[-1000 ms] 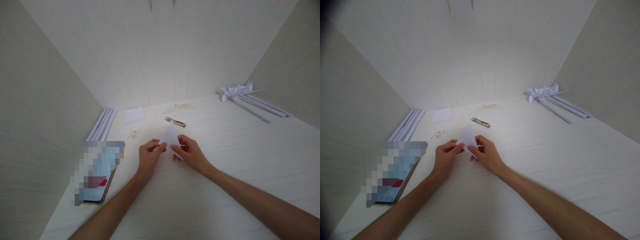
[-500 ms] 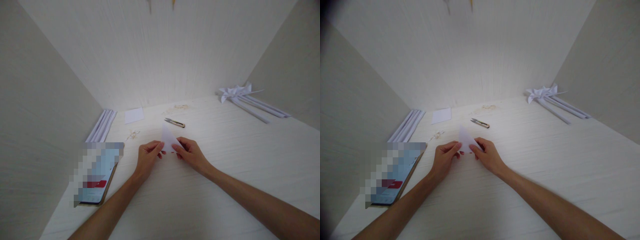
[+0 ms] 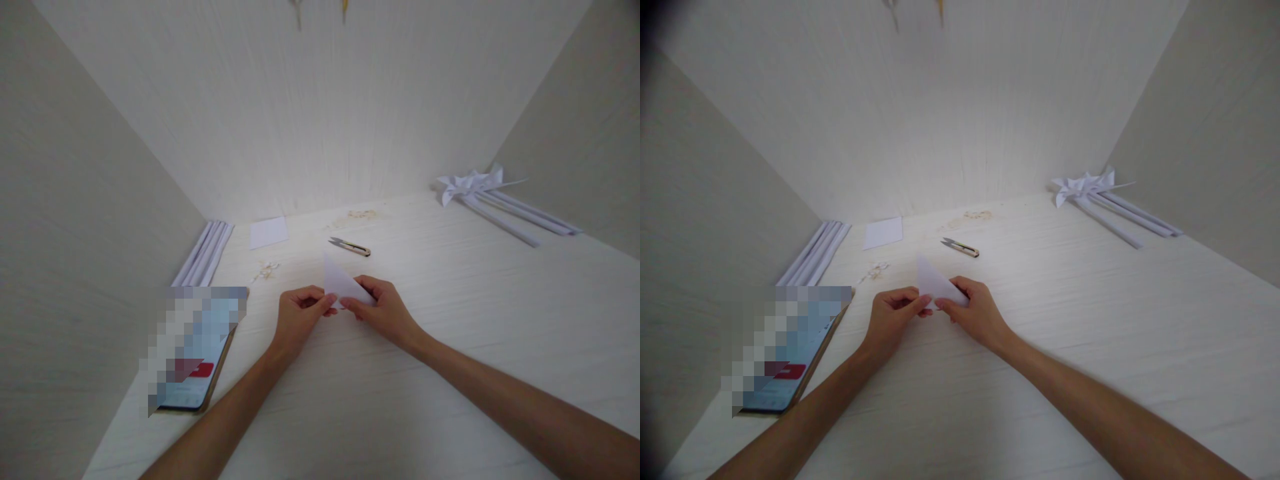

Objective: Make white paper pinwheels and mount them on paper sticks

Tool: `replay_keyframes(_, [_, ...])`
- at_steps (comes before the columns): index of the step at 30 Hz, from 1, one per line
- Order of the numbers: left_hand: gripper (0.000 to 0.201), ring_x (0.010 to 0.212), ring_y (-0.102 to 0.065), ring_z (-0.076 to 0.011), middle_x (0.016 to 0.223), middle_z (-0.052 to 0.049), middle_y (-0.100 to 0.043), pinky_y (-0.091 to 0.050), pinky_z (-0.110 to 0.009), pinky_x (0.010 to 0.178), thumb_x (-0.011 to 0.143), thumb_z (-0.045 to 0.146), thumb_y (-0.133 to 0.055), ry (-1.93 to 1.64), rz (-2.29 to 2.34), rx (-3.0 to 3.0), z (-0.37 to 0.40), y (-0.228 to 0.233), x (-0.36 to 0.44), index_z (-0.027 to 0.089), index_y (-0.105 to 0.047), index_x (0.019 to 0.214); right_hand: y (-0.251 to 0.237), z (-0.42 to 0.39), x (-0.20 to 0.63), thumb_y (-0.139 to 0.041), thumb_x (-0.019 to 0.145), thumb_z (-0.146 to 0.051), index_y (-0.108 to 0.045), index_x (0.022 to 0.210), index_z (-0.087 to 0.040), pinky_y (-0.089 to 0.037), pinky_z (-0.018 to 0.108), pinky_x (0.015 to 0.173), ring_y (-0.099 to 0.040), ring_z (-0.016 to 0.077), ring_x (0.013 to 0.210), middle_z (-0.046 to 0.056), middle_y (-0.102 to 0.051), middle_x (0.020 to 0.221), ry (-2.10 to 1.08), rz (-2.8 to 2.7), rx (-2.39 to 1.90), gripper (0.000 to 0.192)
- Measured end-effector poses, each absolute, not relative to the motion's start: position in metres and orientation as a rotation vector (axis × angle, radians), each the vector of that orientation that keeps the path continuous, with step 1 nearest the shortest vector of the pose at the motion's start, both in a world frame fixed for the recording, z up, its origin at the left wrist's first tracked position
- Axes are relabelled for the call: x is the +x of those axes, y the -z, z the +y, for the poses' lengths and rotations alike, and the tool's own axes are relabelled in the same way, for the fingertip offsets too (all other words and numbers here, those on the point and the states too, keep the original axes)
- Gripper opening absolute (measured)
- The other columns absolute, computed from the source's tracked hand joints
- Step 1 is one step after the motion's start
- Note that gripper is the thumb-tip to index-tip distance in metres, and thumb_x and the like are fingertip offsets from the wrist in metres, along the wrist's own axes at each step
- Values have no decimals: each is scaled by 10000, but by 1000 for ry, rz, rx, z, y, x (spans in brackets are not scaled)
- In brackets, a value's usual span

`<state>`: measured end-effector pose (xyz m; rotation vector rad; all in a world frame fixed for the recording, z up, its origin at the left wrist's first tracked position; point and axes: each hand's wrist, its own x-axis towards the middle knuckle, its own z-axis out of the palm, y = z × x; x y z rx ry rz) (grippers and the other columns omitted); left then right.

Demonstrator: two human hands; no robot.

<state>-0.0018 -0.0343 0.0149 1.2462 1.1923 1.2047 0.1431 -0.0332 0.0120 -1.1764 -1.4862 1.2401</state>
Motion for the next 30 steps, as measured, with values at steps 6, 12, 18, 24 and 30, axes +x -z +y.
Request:
replay_keyframes(6, [197, 494, -507, -67, 506, 19, -560, -413, -170, 479, 544, 214, -695, -1270, 1210, 1195, -34, -12, -3, 134, -535, 463, -13, -32, 143, -591, 626, -222, -575, 705, -147, -335, 200, 406, -434, 73, 414, -43, -510, 524, -1297, -1479, -1219, 111])
replay_keyframes(12, [217, 612, -517, -84, 698, -1, -621, -390, -167, 465, 605, 316, -657, -1472, 1059, 957, -27, -8, -7, 183, -646, 776, -16, -33, 143, -573, 627, -186, -581, 693, -139, -314, 191, 414, -409, 66, 432, -42, -497, 537, -1258, -1627, -1235, 81])
replay_keyframes(18, [264, 569, -484, -68, 693, -32, -651, -336, -170, 459, 607, 354, -656, -1426, 983, 934, -26, -7, -7, 184, -680, 807, -15, -34, 144, -560, 641, -187, -583, 694, -139, -297, 190, 425, -402, 73, 463, -33, -502, 559, -1220, -1749, -1196, 75])
replay_keyframes(24, [215, 566, -497, -77, 660, -34, -649, -341, -185, 473, 597, 341, -663, -1416, 965, 929, -25, -6, -7, 176, -689, 734, -15, -34, 144, -561, 644, -195, -579, 664, -137, -297, 192, 444, -415, 82, 499, -28, -507, 567, -1169, -1803, -1193, 64])
replay_keyframes(30, [159, 535, -483, -69, 661, -19, -648, -347, -188, 470, 602, 271, -647, -1417, 968, 900, -26, -11, -7, 180, -685, 727, -14, -34, 145, -562, 648, -201, -580, 666, -133, -317, 198, 471, -439, 92, 527, -22, -526, 580, -1172, -1839, -1179, 73])
